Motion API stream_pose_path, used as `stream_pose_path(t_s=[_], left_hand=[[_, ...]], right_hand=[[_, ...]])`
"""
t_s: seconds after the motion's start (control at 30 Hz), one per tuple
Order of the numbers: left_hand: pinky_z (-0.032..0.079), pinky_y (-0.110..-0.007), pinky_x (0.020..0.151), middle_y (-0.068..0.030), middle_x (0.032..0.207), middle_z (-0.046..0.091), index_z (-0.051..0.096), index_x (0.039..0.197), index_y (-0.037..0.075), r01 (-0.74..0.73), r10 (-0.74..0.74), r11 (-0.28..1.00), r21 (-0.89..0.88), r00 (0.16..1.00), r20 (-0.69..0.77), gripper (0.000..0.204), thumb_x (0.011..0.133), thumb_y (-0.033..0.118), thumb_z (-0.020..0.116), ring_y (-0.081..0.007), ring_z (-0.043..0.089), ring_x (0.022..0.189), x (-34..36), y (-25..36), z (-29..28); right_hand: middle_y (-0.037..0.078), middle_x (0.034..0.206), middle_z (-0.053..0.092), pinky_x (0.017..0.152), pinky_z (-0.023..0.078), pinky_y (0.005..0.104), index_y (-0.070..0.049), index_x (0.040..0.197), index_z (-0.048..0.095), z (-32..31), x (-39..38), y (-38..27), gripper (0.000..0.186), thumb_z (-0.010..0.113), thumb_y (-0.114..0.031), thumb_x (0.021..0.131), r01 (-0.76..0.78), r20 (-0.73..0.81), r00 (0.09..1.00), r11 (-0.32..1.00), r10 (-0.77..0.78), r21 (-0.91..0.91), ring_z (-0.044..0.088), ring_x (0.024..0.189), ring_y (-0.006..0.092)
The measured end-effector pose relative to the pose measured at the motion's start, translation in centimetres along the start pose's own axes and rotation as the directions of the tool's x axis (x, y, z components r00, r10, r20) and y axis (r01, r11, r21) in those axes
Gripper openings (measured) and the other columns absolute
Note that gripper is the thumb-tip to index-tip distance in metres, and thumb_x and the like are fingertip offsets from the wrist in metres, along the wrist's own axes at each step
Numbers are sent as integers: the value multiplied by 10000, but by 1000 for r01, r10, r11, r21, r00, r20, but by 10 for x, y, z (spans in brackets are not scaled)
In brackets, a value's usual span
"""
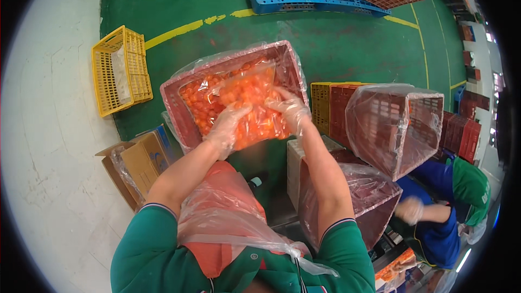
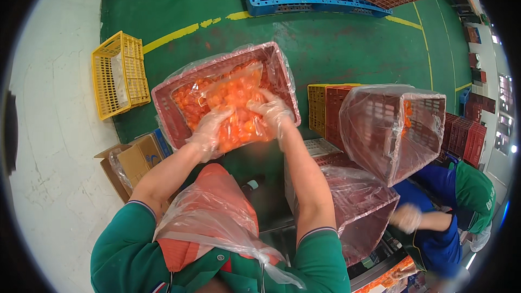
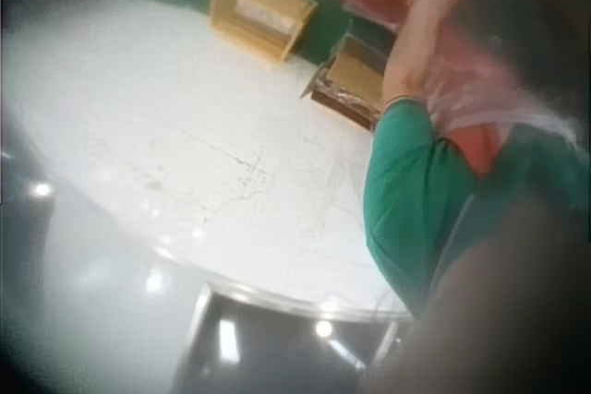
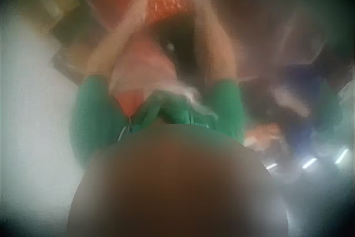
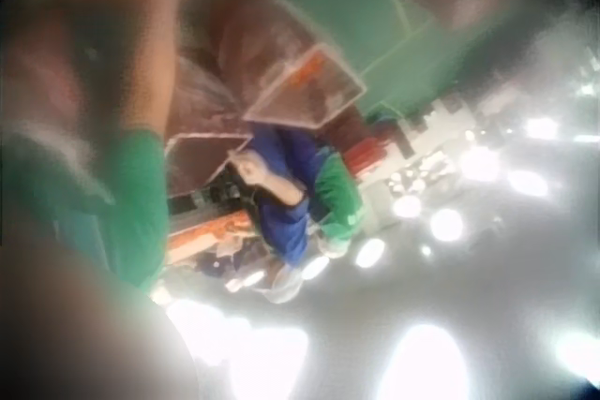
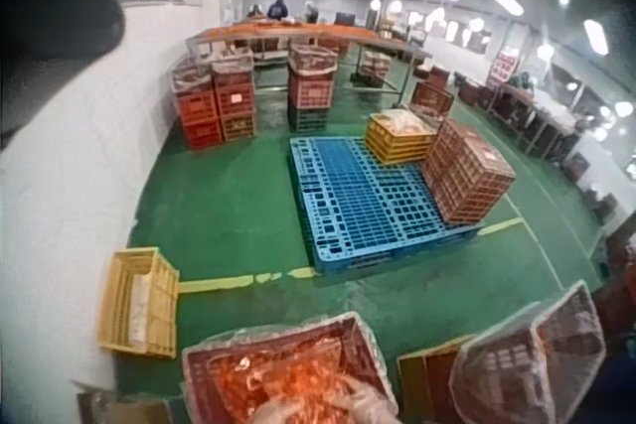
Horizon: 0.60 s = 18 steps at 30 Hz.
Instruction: The person scoops small orange fruits from a large pile on a stainless steel table into clear plastic bags. They weigh the bags on a digital scale, adjust the contents to reach a target weight, and then place the finished bags into a crate. The process is repeated continuously throughout the clip.
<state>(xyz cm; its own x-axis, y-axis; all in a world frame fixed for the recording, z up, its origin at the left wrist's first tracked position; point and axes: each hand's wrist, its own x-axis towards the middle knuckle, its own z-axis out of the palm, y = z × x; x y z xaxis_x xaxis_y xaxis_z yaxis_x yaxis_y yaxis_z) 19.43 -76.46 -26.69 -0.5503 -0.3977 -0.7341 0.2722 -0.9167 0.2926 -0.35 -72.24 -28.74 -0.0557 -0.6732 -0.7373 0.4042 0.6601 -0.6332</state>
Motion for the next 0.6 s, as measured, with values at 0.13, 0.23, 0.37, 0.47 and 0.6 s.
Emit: stream_pose_path(t_s=[0.13, 0.23, 0.37, 0.47, 0.6], left_hand=[[474, -326, 899, -187, 1191, 592, 422, 1350, -42, -26, 217, 604, 796, 967, -133, 615, 874, 274, 650, -241, 585, 1105, 68, -28, -21], [482, -318, 821, -183, 1094, 616, 489, 1275, -56, 17, 149, 458, 889, 984, -96, 563, 859, 284, 656, -210, 600, 1003, 64, -42, -25], [470, -318, 726, -96, 927, 606, 586, 1068, -23, 69, 119, 677, 733, 972, -201, 326, 872, 236, 625, -168, 568, 834, 23, -51, -46], [444, -288, 606, -26, 796, 553, 590, 945, 50, 183, 56, 671, 719, 954, -295, 168, 887, 207, 597, -131, 523, 704, -11, -35, -64], [332, -247, 431, 58, 636, 419, 575, 843, 133, 154, 85, 611, 777, 963, -257, 83, 905, 188, 563, -71, 398, 518, -38, -26, -78]], right_hand=[[199, 1400, 462, 1068, 378, 393, -70, 1403, 432, -17, -8, 5, 653, 662, -319, 845, -65, -141, 919, 211, -369, -975, 460, 1282, 325], [221, 1350, 492, 1036, 386, 437, -74, 1362, 468, -35, -40, 76, 618, 640, -340, 831, 67, -177, 842, 423, -510, -904, 491, 1209, 378], [222, 1164, 623, 926, 471, 422, -48, 1276, 567, -37, -132, 163, 549, 661, -355, 830, -169, -486, 854, 784, -186, -598, 608, 1059, 341], [123, 963, 680, 809, 512, 352, -83, 1305, 561, -37, -206, 223, 571, 694, -333, 809, -318, -588, 807, 881, 58, -351, 650, 879, 223], [58, 876, 679, 756, 508, 298, -92, 1307, 565, -13, -277, 243, 550, 696, -301, 816, -319, -688, 701, 946, 189, -65, 631, 792, 136]])
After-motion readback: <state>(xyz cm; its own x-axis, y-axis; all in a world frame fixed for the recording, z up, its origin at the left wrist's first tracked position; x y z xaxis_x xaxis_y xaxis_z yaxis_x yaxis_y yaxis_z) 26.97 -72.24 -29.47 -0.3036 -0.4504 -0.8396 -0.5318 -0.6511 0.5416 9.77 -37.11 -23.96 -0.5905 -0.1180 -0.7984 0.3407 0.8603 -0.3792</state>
